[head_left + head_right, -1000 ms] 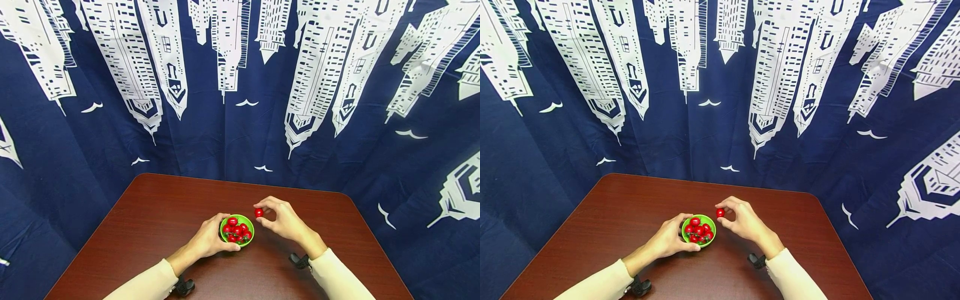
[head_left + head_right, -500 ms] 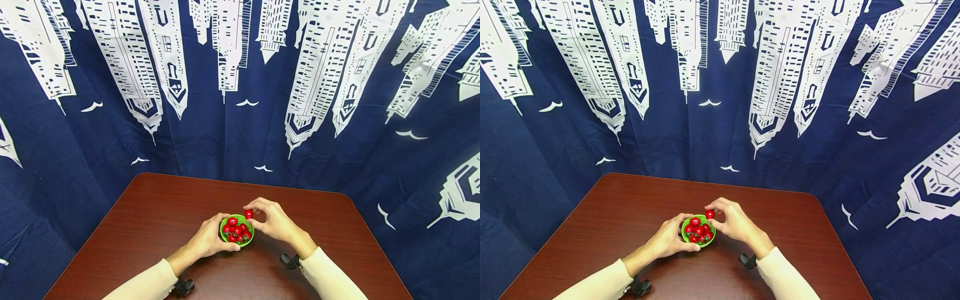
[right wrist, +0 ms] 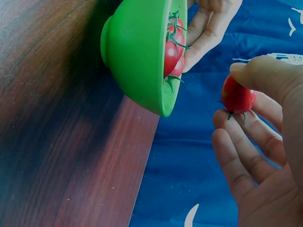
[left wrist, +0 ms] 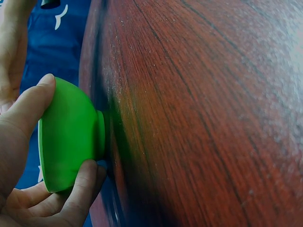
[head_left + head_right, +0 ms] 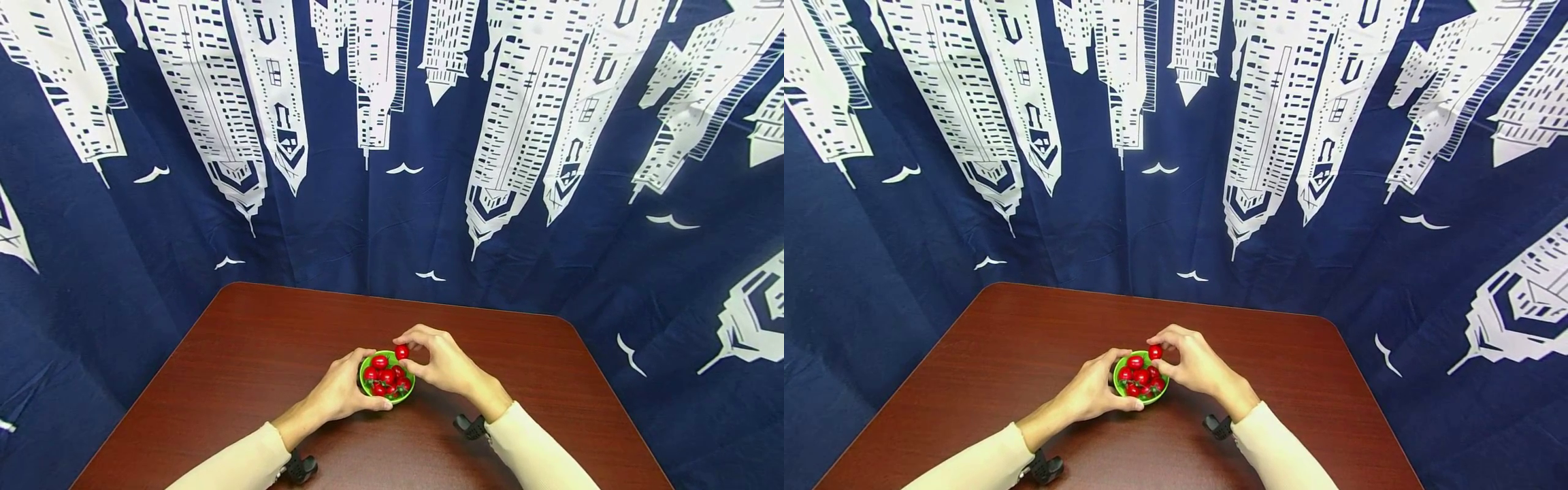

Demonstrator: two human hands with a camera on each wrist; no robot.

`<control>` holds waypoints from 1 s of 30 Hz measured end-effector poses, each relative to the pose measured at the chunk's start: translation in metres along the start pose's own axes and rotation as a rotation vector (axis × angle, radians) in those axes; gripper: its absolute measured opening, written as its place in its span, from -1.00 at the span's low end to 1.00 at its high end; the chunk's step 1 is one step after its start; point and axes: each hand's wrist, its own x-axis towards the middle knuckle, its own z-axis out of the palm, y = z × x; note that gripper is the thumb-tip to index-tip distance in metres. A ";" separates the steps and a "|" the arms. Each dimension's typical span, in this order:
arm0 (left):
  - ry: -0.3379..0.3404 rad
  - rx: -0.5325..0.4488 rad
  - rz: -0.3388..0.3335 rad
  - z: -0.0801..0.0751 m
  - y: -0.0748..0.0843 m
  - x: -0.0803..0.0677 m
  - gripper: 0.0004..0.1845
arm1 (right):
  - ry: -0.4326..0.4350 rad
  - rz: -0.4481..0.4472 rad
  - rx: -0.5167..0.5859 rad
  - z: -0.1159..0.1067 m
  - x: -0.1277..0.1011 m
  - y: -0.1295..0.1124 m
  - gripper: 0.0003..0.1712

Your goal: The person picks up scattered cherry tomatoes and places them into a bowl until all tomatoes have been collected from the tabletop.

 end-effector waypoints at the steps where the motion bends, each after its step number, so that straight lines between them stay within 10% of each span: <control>1: 0.000 -0.001 0.000 0.000 0.000 0.000 0.07 | -0.002 0.002 -0.003 0.000 0.000 0.000 -0.57; 30: -0.008 -0.017 0.004 0.001 -0.003 0.000 0.07 | 0.004 -0.001 -0.058 0.009 0.001 0.003 -0.49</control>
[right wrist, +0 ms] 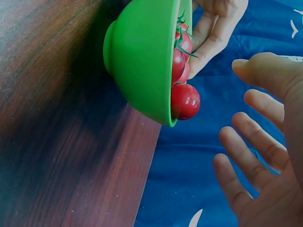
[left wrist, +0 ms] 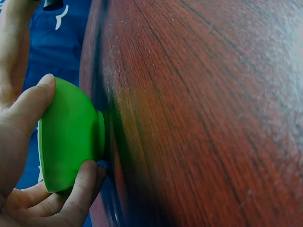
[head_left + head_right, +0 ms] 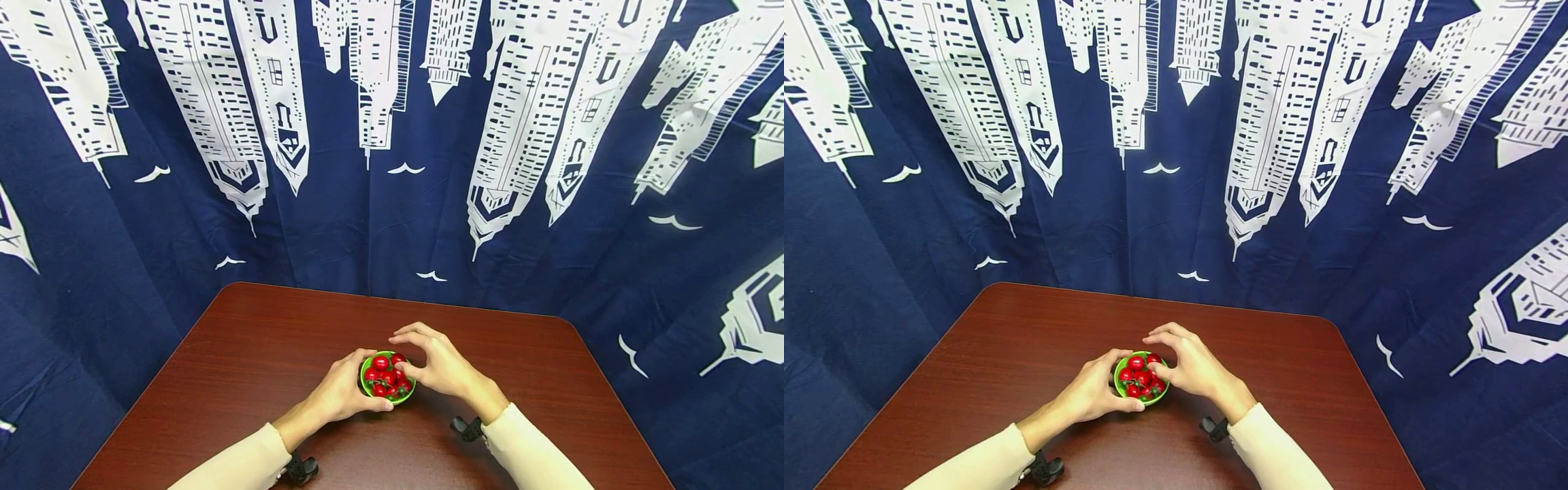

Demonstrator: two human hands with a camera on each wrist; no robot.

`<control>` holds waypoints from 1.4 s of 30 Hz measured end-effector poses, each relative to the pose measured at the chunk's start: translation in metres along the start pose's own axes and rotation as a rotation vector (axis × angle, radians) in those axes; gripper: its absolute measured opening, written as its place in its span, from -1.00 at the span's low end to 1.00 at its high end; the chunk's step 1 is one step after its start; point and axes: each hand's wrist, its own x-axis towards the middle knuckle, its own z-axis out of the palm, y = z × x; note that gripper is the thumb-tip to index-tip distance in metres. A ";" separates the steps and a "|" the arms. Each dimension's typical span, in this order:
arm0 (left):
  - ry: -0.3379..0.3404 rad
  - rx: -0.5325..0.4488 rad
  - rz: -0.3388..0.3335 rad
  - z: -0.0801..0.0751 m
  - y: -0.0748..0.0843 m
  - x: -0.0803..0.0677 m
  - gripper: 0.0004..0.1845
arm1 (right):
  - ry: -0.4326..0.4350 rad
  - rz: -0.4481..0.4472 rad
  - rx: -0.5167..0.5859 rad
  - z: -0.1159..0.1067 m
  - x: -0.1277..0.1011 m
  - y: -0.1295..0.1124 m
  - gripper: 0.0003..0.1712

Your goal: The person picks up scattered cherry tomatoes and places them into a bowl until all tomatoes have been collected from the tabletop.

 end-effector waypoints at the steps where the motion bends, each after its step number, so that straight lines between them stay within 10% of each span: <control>1: 0.000 0.000 0.000 0.000 0.000 0.000 0.07 | 0.000 0.000 0.002 0.000 0.000 0.000 -0.49; 42: -0.005 0.032 0.006 0.002 0.003 -0.003 0.18 | 0.106 0.083 -0.040 -0.014 -0.037 0.010 -0.57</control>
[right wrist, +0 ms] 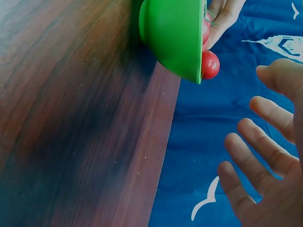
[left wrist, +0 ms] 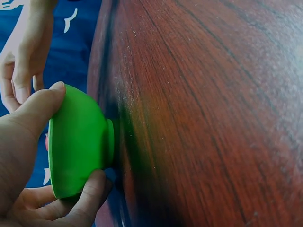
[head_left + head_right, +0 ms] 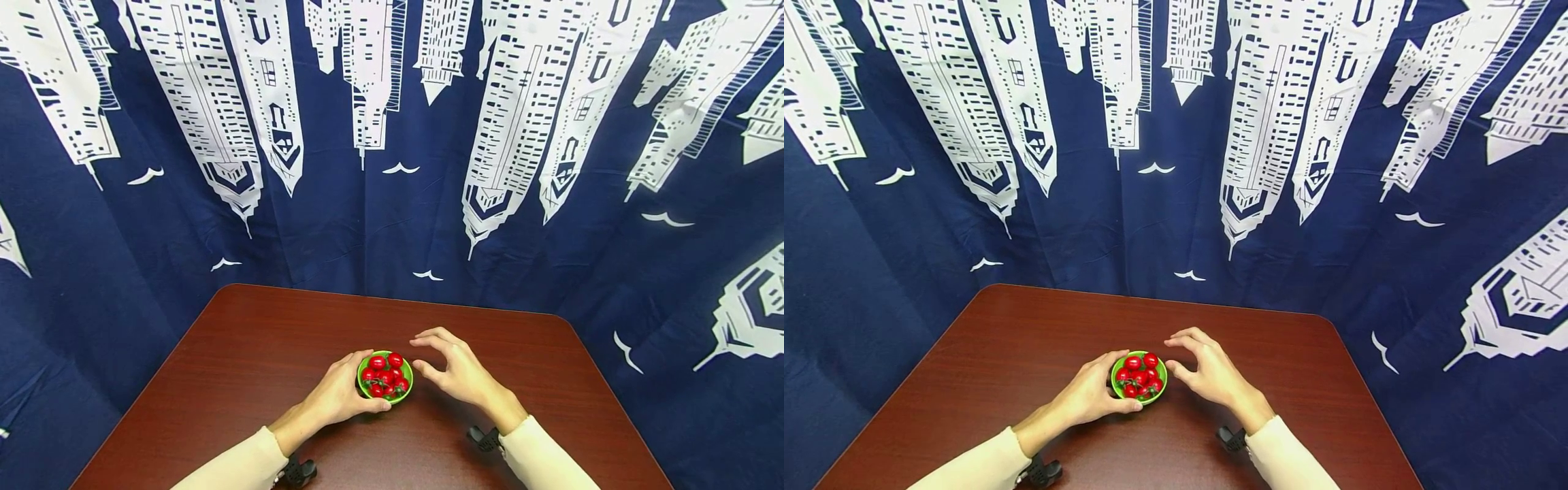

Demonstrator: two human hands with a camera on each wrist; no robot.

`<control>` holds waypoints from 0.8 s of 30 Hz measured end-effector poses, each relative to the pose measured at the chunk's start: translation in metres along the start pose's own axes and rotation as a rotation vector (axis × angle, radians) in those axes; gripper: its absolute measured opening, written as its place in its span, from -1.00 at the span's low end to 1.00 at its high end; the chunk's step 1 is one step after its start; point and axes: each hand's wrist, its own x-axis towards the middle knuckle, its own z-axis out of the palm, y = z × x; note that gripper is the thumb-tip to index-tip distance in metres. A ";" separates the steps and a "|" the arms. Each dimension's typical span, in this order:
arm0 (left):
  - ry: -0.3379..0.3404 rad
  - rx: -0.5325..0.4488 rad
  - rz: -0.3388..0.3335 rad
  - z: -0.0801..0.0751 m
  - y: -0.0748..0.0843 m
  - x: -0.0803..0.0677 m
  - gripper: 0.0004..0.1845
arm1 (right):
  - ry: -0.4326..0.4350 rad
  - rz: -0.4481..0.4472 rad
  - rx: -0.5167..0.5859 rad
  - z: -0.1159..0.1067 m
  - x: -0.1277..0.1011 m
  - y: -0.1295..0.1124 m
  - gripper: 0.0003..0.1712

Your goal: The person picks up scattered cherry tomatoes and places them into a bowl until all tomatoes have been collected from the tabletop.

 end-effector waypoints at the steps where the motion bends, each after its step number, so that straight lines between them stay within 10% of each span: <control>1: 0.001 0.003 0.002 0.000 0.000 0.000 0.19 | 0.003 0.002 -0.002 0.000 -0.001 0.001 -0.57; 24: 0.079 0.020 -0.002 -0.016 -0.006 -0.006 0.12 | 0.042 0.111 -0.044 -0.008 -0.029 0.011 -0.50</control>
